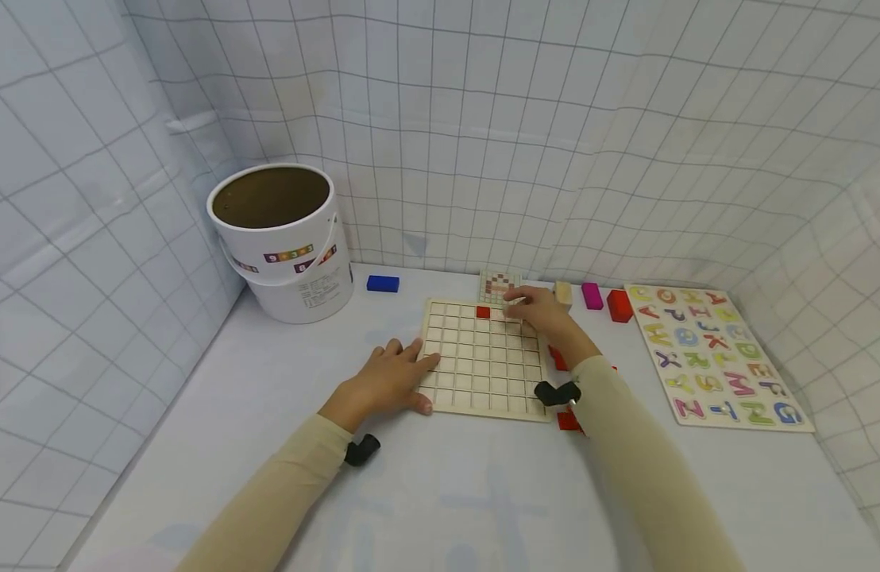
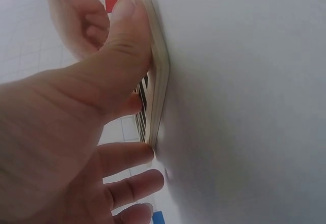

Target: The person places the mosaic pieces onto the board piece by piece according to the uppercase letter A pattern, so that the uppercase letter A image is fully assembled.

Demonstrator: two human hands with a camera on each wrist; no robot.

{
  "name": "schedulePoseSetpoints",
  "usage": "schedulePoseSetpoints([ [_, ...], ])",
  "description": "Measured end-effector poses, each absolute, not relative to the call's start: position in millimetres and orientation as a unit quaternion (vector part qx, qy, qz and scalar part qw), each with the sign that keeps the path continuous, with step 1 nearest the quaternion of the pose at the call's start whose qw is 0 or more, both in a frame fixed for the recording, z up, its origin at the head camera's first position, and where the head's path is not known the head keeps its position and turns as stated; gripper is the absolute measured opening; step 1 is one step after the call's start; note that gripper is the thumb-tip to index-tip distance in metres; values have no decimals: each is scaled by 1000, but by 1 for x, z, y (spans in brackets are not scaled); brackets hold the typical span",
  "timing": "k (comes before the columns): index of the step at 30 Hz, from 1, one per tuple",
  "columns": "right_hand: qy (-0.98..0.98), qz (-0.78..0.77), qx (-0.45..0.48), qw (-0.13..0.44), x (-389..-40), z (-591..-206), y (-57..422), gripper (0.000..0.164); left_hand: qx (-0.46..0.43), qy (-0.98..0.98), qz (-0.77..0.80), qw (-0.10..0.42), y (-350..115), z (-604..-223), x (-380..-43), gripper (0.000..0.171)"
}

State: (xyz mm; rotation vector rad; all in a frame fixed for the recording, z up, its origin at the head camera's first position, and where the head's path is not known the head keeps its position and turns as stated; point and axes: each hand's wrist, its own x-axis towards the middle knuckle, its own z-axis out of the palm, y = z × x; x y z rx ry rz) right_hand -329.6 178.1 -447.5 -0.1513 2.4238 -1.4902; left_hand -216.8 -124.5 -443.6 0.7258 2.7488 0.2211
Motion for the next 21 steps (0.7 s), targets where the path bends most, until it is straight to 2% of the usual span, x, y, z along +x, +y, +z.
schedulePoseSetpoints([
  [6, 778, -616, 17, 126, -283, -434, 247, 50, 248, 955, 73, 146, -121, -444, -219, 90],
  [13, 746, -652, 83, 110, -234, -440, 326, 41, 243, 956, 76, 148, -119, -444, -217, 89],
  [21, 789, -595, 87, 125, -216, -455, 347, 45, 237, 956, 79, 151, -116, -443, -219, 90],
])
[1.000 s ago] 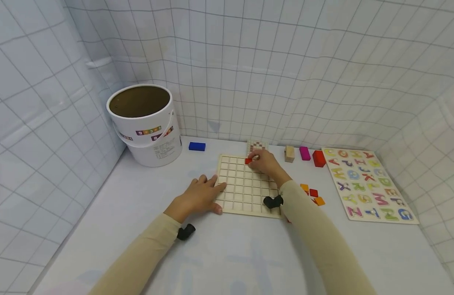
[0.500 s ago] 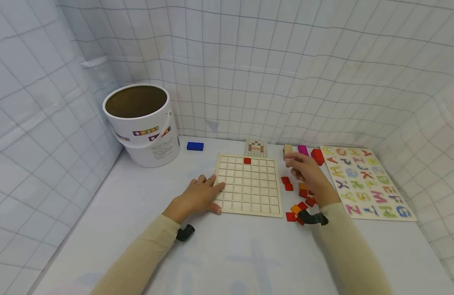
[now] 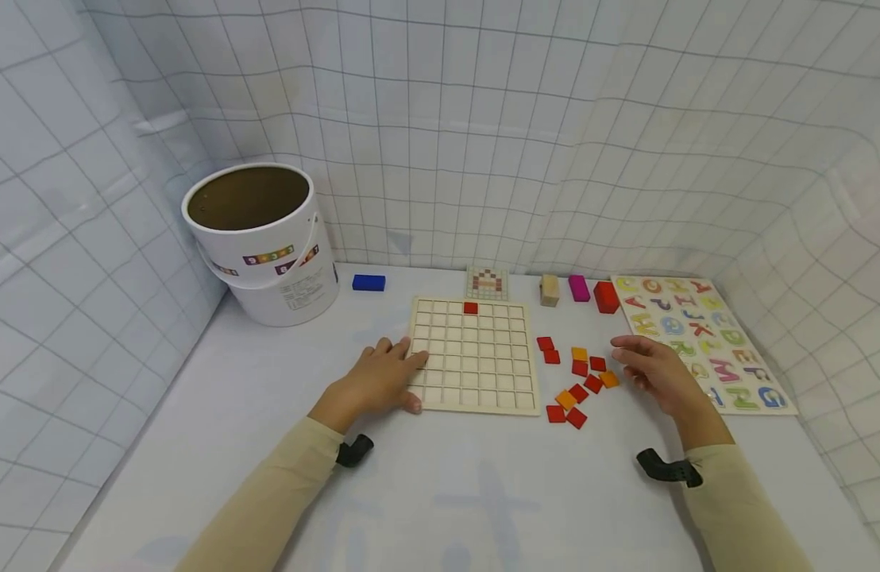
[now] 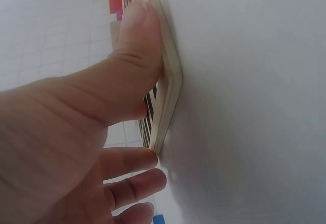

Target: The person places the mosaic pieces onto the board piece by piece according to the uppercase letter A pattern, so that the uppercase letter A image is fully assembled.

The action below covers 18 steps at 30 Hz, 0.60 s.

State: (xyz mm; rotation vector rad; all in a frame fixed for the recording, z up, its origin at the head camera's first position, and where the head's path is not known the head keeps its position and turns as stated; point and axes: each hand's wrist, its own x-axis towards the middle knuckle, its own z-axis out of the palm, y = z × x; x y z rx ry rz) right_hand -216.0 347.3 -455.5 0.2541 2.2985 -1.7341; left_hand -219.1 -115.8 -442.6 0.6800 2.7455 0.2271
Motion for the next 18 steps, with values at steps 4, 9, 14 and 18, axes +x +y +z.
schedulePoseSetpoints([
  [4, 831, -535, 78, 129, -219, -462, 337, 53, 236, 955, 85, 157, -116, -441, -219, 90],
  [9, 865, -478, 86, 124, -225, -464, 326, 55, 241, 954, 88, 156, -116, -440, -220, 90],
  [14, 890, -432, 80, 124, -227, -463, 318, 49, 242, 953, 86, 159, -116, -440, -220, 90],
  [18, 898, -416, 73, 126, -228, -462, 314, 43, 239, 955, 81, 159, -116, -440, -219, 90],
])
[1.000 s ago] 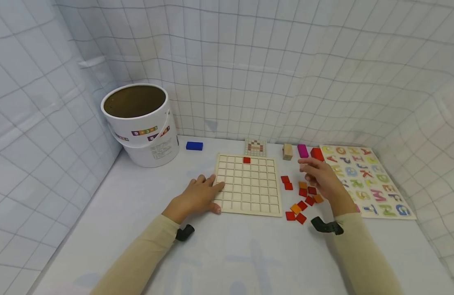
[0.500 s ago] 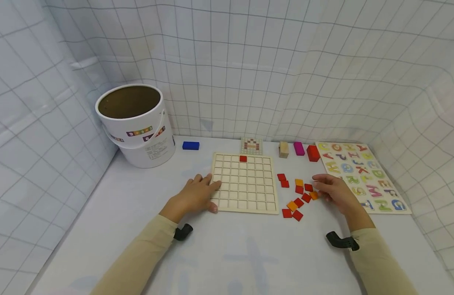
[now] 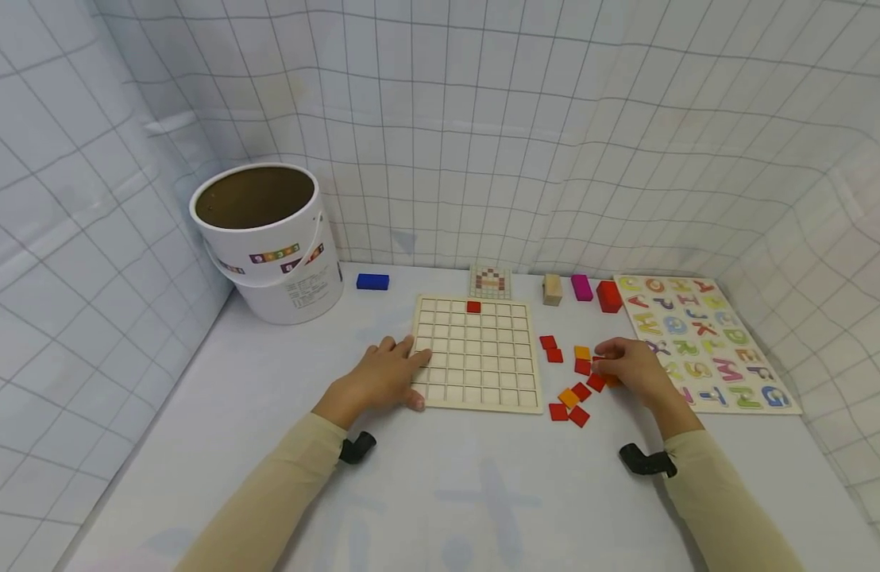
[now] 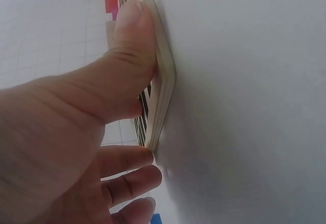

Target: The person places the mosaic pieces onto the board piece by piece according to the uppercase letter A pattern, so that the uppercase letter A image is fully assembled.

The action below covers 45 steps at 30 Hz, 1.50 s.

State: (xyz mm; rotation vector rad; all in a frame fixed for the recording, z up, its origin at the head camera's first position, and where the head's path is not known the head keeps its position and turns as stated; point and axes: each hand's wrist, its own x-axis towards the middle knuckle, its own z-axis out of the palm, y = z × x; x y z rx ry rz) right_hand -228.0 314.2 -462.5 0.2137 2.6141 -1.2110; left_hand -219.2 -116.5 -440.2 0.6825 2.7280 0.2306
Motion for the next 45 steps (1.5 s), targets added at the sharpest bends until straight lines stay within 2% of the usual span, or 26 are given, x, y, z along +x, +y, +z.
schedulePoseSetpoints([
  [12, 909, -392, 72, 120, -228, -463, 318, 36, 242, 954, 85, 157, -117, -441, -219, 91],
  [19, 829, -541, 87, 108, -230, -467, 337, 51, 244, 954, 80, 157, -118, -442, -220, 91],
  [23, 777, -613, 94, 107, -233, -467, 341, 49, 246, 953, 79, 156, -118, -442, -220, 91],
  [29, 729, -668, 84, 120, -242, -460, 323, 60, 247, 953, 79, 156, -118, -442, -220, 90],
  [36, 729, -670, 59, 128, -257, -456, 291, 50, 240, 954, 86, 160, -116, -442, -220, 90],
  [45, 710, -689, 41, 136, -267, -460, 258, 54, 235, 955, 88, 160, -117, -446, -219, 90],
])
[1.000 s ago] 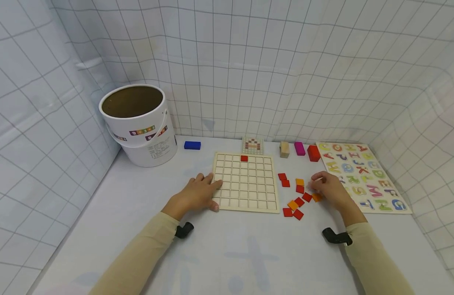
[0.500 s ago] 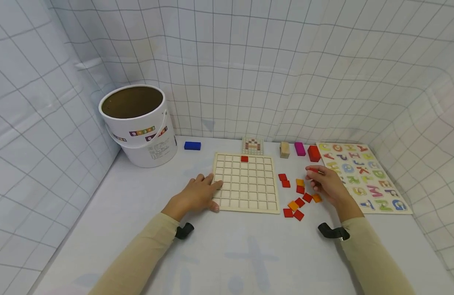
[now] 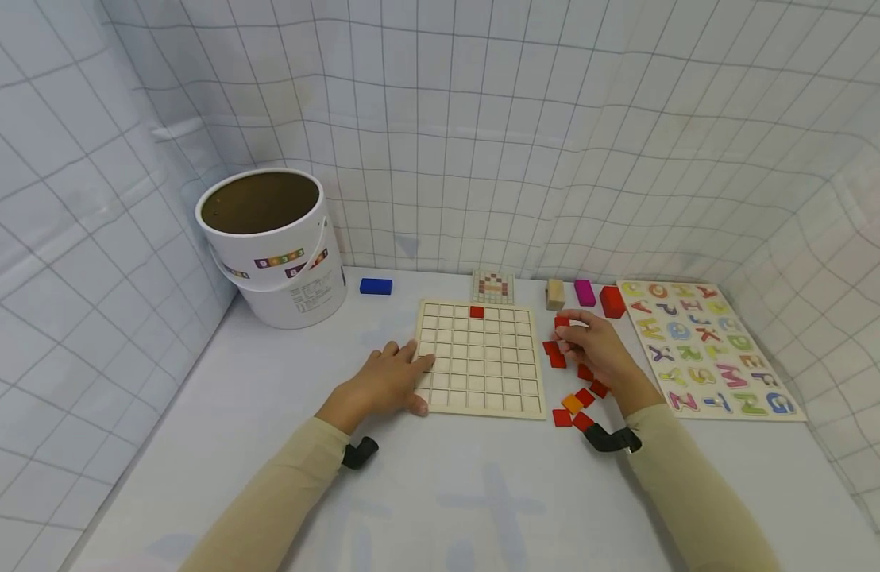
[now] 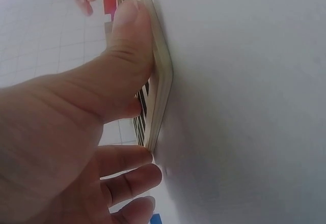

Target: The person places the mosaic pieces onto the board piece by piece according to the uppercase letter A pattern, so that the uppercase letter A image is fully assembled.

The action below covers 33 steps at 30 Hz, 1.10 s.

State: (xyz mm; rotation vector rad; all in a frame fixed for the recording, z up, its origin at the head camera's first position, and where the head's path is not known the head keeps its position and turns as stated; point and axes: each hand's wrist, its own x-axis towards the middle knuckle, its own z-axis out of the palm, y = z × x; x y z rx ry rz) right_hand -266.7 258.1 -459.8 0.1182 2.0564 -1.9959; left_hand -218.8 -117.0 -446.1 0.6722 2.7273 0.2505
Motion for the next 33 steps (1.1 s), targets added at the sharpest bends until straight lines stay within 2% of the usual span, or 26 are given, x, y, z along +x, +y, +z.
schedulePoseSetpoints([
  [18, 747, -639, -31, 179, -306, -460, 145, 45, 239, 954, 87, 159, -116, -448, -218, 90],
  [21, 795, -581, -39, 168, -310, -461, 131, 41, 239, 954, 86, 158, -116, -448, -219, 91],
  [27, 895, -425, -81, 108, -313, -461, 112, 34, 238, 954, 88, 159, -119, -450, -220, 91],
  [33, 918, -376, -96, 85, -313, -460, 104, 30, 242, 954, 88, 152, -122, -450, -220, 91],
])
